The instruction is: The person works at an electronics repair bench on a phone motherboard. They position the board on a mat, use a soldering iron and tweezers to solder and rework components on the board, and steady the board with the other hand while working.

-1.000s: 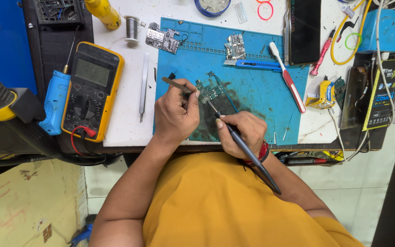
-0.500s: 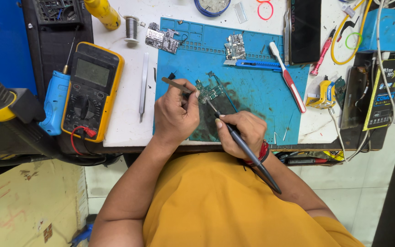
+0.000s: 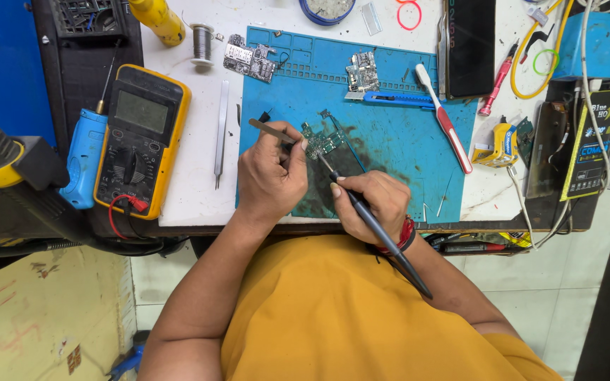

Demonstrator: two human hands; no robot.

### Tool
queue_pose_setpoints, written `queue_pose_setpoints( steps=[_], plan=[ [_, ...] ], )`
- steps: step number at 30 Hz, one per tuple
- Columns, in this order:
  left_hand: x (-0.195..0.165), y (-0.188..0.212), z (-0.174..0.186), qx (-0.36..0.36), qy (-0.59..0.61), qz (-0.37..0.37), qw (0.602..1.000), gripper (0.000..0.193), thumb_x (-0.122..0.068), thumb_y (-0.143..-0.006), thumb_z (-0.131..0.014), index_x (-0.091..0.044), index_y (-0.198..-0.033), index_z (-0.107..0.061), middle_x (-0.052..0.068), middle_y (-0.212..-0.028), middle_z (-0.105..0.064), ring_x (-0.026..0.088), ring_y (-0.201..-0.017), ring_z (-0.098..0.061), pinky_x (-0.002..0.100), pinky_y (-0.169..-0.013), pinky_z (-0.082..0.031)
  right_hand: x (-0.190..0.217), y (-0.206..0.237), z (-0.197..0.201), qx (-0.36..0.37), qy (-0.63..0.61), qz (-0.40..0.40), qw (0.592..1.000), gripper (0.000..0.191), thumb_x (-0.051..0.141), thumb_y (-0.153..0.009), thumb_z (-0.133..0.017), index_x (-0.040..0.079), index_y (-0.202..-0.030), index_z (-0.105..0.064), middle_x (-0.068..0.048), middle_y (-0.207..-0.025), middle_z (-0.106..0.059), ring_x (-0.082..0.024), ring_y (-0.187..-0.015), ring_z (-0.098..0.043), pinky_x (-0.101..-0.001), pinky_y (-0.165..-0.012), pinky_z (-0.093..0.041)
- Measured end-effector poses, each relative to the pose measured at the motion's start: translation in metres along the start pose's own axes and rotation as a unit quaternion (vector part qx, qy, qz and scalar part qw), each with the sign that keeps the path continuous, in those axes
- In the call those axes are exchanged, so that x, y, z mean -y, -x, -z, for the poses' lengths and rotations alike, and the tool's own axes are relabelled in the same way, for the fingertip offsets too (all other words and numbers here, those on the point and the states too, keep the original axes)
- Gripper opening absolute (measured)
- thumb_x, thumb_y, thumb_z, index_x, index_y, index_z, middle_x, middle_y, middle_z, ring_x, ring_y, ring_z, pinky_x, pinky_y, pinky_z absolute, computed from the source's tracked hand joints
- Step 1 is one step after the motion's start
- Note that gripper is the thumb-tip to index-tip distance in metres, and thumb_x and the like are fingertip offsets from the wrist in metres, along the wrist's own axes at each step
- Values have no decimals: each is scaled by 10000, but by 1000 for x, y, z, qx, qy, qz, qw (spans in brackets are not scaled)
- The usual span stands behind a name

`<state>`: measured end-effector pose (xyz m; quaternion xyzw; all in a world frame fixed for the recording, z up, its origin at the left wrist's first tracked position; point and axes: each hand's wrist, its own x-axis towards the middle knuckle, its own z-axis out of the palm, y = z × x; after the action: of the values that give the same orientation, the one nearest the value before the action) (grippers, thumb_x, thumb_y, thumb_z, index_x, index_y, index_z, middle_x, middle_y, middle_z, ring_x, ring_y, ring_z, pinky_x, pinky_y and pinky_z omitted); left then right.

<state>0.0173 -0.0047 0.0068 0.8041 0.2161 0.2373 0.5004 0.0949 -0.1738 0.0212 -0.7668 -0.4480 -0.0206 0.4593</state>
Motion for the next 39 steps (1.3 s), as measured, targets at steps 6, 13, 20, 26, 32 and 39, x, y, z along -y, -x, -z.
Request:
queue_pose_setpoints(
  steps=[6,13,20,26,32,39],
  plan=[
    [0,0,0,-2,-4,-6,1000,165,-4,-966,-690,-45,-1055,-557,38,-754,-675,113,-563,-691,248,-482,-486,1,-1,0,-1,3,1,1000,149,17,-838,-806,23,-930,-689,-109,-752,-693,-230,-627,-675,-321,-580,-510],
    [1,0,0,-8,-5,-19,1000,167,-1,-968,-688,-44,-1058,-554,43,-767,-675,117,-575,-693,247,-490,-495,0,0,0,-2,-5,-2,1000,145,8,-837,-797,25,-924,-683,-106,-745,-691,-224,-617,-671,-319,-575,-507],
    [1,-1,0,-1,-2,-3,1000,163,2,-965,-686,-41,-1056,-557,36,-746,-670,108,-552,-685,245,-467,-479,-2,2,0,-12,-17,5,1000,159,9,-852,-800,27,-939,-668,-105,-755,-693,-220,-626,-676,-314,-578,-507],
    [1,-1,0,0,-6,-1,1000,159,3,-963,-687,-45,-1049,-562,34,-737,-668,108,-546,-682,248,-468,-476,0,0,-1,-4,0,-2,1000,166,12,-829,-815,28,-928,-681,-102,-729,-684,-222,-598,-656,-320,-558,-491],
    [0,-1,0,-4,-6,-5,1000,164,0,-963,-690,-46,-1050,-559,32,-742,-667,112,-552,-681,253,-479,-478,1,-1,-1,-18,-6,-20,1000,159,7,-844,-813,26,-940,-689,-101,-746,-691,-212,-611,-670,-309,-564,-501],
    [-1,-1,0,-2,-5,-2,1000,163,-3,-962,-690,-47,-1049,-559,34,-741,-666,112,-541,-675,257,-474,-470,0,0,-1,-10,0,-14,1000,150,12,-836,-813,27,-931,-697,-97,-736,-688,-214,-608,-666,-314,-567,-500]
  ],
)
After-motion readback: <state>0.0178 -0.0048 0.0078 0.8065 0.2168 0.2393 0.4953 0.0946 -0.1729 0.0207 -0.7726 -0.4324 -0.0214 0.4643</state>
